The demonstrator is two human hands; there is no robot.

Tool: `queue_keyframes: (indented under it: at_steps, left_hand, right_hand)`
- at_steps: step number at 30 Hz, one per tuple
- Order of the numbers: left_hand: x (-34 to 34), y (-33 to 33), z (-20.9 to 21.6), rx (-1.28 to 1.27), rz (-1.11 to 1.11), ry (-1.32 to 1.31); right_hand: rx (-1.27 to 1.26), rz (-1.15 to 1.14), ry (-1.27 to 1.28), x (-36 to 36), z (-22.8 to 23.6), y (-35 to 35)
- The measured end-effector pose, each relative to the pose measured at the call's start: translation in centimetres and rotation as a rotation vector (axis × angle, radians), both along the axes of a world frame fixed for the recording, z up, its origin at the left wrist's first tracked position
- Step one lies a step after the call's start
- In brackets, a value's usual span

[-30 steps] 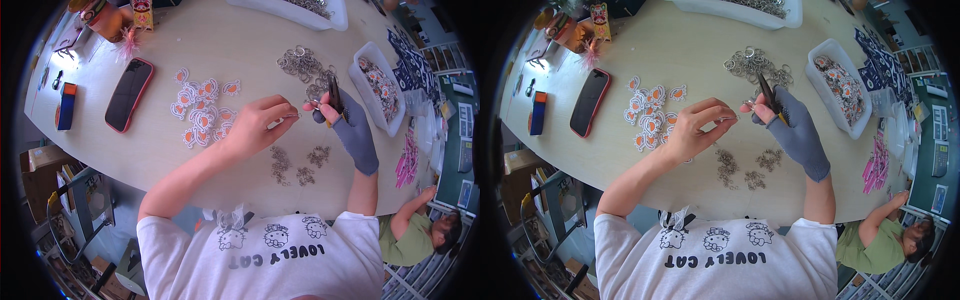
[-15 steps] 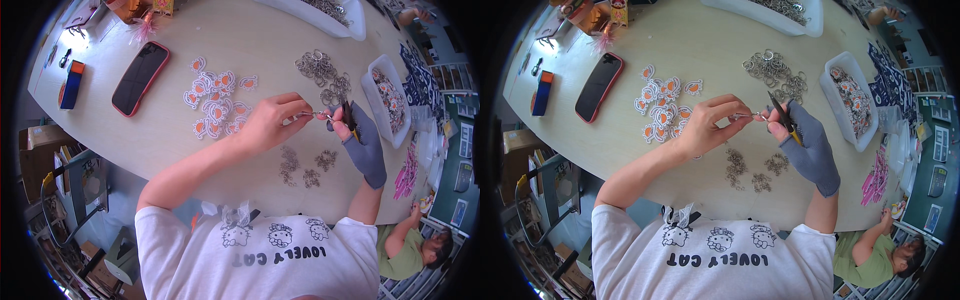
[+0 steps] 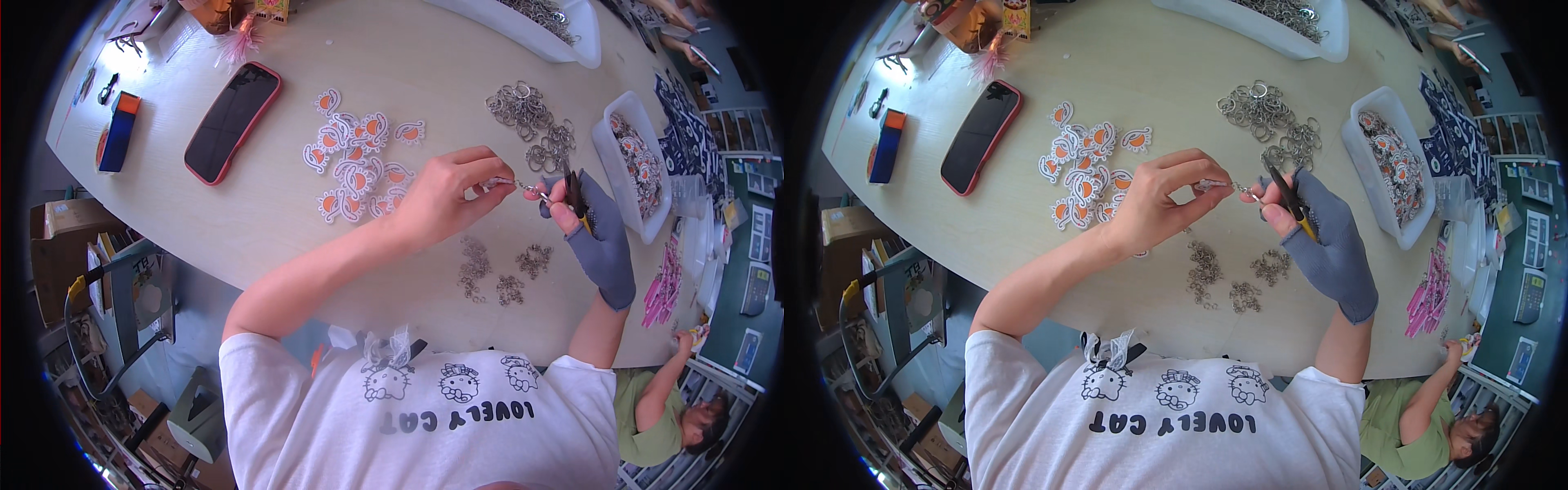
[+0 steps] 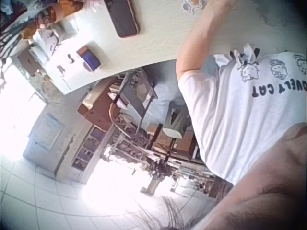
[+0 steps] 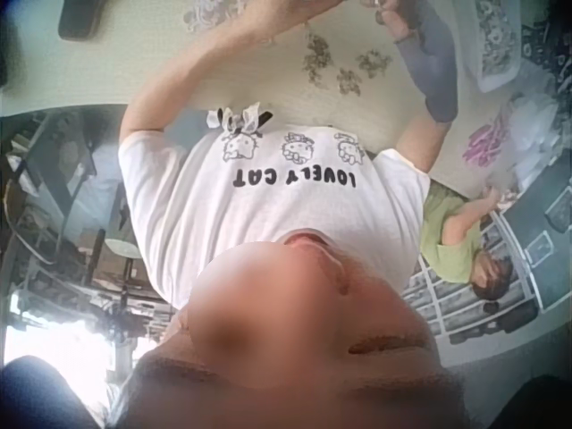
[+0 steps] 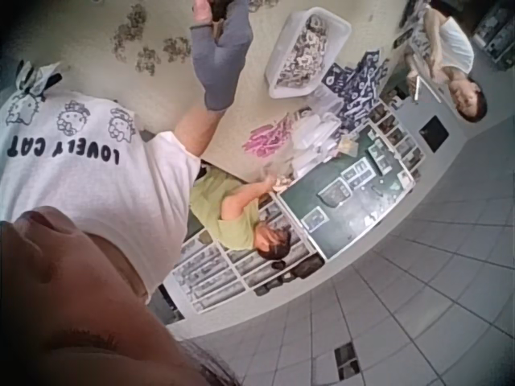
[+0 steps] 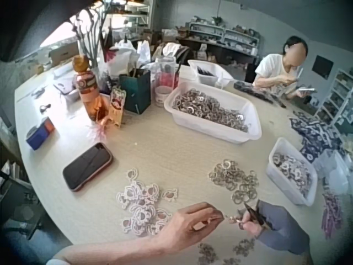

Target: The person attaches metal keyrings or lobster clips to small plastic charms using pliers at a workshop table.

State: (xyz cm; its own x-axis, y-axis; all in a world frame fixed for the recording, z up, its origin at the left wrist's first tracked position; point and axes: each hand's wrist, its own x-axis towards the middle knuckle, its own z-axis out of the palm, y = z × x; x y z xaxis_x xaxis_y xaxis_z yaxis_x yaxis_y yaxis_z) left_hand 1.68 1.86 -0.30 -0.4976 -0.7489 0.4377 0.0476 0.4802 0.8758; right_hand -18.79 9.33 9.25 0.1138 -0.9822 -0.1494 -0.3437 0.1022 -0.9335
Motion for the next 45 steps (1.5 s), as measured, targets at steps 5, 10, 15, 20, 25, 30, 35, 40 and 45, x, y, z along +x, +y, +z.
queue_keyframes:
  at_steps: [5,10,15,20,25,30,35,40,45]
  left_hand:
    - [0.0,-0.1,0.0,0.003,0.004,0.018]
    - [-0.1,0.1,0.2,-0.003,-0.005,0.024]
    - [-0.2,0.2,0.1,-0.007,-0.007,0.022]
    - [-0.1,0.2,0.2,0.010,-0.006,0.038]
    - [-0.1,0.1,0.0,-0.004,0.004,0.050]
    - [0.0,0.1,0.0,-0.014,0.013,0.045]
    - [-0.1,0.2,0.0,-0.029,0.020,0.038]
    - [0.0,0.3,0.2,-0.041,0.036,0.046]
    - [0.0,0.2,0.2,-0.054,0.034,0.057]
  right_hand:
    - [-0.023,0.029,0.056,0.0,0.5,0.2]
    - [-0.038,0.016,0.059,-0.1,0.8,0.2]
    - [-0.027,0.016,-0.011,0.2,1.0,0.0]
    - [-0.015,0.030,0.030,0.4,1.1,-0.3]
    - [-0.026,0.035,0.013,0.4,0.9,-0.3]
    - [-0.004,0.011,0.071,0.2,0.7,-0.4]
    - [-0.033,-0.002,-0.004,0.8,0.8,-0.3]
    - [-0.009,-0.007,0.059,0.4,0.7,-0.5]
    - [-0.031,-0.011,-0.030,0.5,0.7,-0.4]
